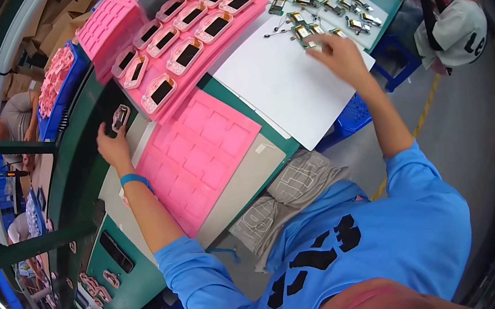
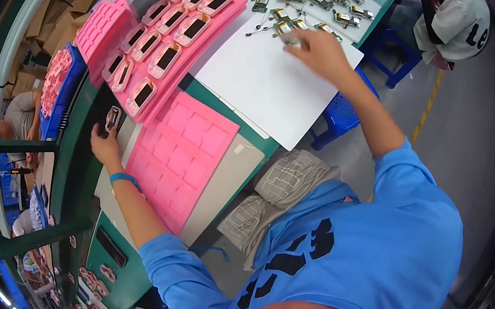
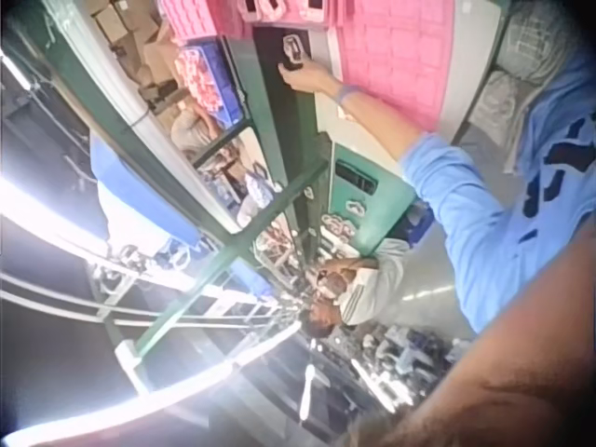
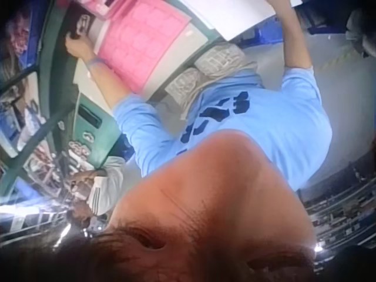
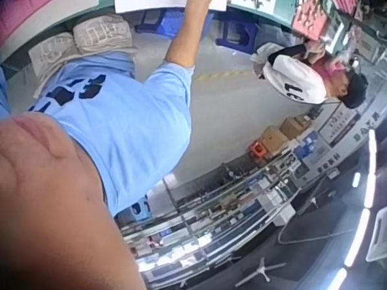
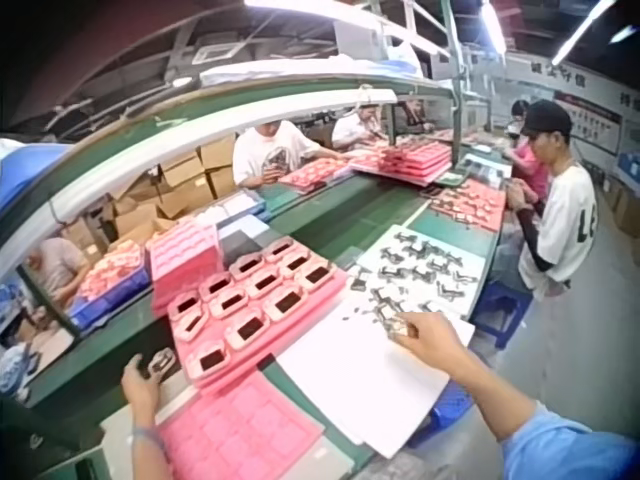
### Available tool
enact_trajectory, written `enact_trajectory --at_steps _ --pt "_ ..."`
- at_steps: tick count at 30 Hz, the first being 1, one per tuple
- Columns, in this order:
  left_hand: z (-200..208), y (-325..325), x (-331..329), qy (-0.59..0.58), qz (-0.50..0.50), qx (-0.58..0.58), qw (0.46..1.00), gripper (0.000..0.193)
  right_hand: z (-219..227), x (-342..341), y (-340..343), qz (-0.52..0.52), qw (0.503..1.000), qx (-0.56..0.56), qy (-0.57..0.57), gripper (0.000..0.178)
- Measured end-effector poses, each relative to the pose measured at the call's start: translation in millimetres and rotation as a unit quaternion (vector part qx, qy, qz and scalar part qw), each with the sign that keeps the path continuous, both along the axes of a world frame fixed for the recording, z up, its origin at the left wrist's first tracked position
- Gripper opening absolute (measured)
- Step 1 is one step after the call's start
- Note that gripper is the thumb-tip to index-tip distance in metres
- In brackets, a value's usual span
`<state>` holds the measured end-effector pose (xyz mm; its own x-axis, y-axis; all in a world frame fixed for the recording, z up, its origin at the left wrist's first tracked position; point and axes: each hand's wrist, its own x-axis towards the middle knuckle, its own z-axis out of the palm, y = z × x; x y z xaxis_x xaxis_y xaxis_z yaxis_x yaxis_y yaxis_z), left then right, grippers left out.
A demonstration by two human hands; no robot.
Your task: Manual assembly of electronic components on an assembly line using a positioning tool.
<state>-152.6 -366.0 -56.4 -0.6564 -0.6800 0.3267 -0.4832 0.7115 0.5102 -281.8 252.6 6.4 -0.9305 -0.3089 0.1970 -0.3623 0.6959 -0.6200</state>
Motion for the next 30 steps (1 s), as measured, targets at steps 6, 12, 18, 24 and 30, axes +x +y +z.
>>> enact_trajectory --at_steps 6,12,18,24,30 --pt "132 144 43 0.063 -0.071 0.013 0.995 0.046 6 -48 -3 -0.070 0.986 0.152 0.028 0.041" --pt "136 227 188 0.058 -0.176 0.019 0.983 0.045 -9 -58 -22 0.006 0.998 0.065 0.002 0.035" --pt "42 196 254 0.017 -0.048 -0.023 0.998 0.037 3 -10 9 0.047 0.919 -0.299 -0.253 0.031" --pt "39 195 250 0.091 0.024 0.018 0.995 0.026 -9 108 -96 0.267 0.808 -0.293 -0.436 0.021" --pt "69 259 235 0.151 -0.083 0.071 0.982 0.028 -27 137 -124 0.258 0.744 -0.354 -0.505 0.008"
